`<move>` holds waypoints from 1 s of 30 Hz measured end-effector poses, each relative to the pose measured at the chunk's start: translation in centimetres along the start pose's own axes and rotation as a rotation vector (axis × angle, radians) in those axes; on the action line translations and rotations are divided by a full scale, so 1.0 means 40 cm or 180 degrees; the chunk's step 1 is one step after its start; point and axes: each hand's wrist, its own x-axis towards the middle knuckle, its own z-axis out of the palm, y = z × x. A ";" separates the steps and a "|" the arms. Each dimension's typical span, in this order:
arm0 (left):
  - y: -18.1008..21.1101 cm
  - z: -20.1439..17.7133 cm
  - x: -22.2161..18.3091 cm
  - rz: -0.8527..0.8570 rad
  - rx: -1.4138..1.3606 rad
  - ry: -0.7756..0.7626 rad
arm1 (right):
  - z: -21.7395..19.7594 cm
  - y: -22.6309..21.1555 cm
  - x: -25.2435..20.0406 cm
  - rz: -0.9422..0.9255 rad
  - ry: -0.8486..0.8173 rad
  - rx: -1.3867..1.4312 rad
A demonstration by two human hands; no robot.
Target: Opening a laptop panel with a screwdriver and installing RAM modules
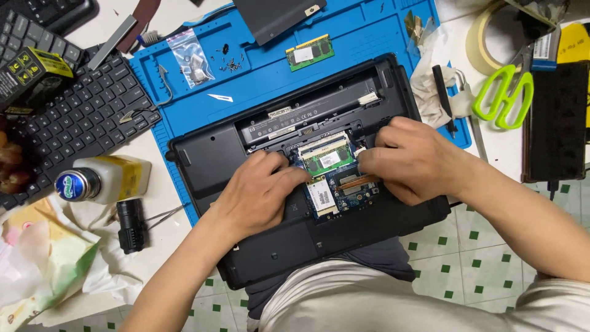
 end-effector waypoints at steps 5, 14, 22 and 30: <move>0.003 -0.003 0.020 -0.0057 -0.0090 -0.0039 | 0.017 0.018 -0.017 0.0384 -0.0077 0.0243; 0.001 0.002 0.041 0.0142 0.0027 -0.0154 | 0.016 0.019 0.028 0.0209 -0.0374 0.0076; -0.009 0.021 0.036 0.0419 0.0198 -0.0292 | 0.023 0.025 0.032 0.0234 -0.0452 0.0058; -0.019 0.030 0.051 0.0741 0.0452 -0.0435 | 0.041 0.030 0.039 -0.0286 -0.0610 -0.0359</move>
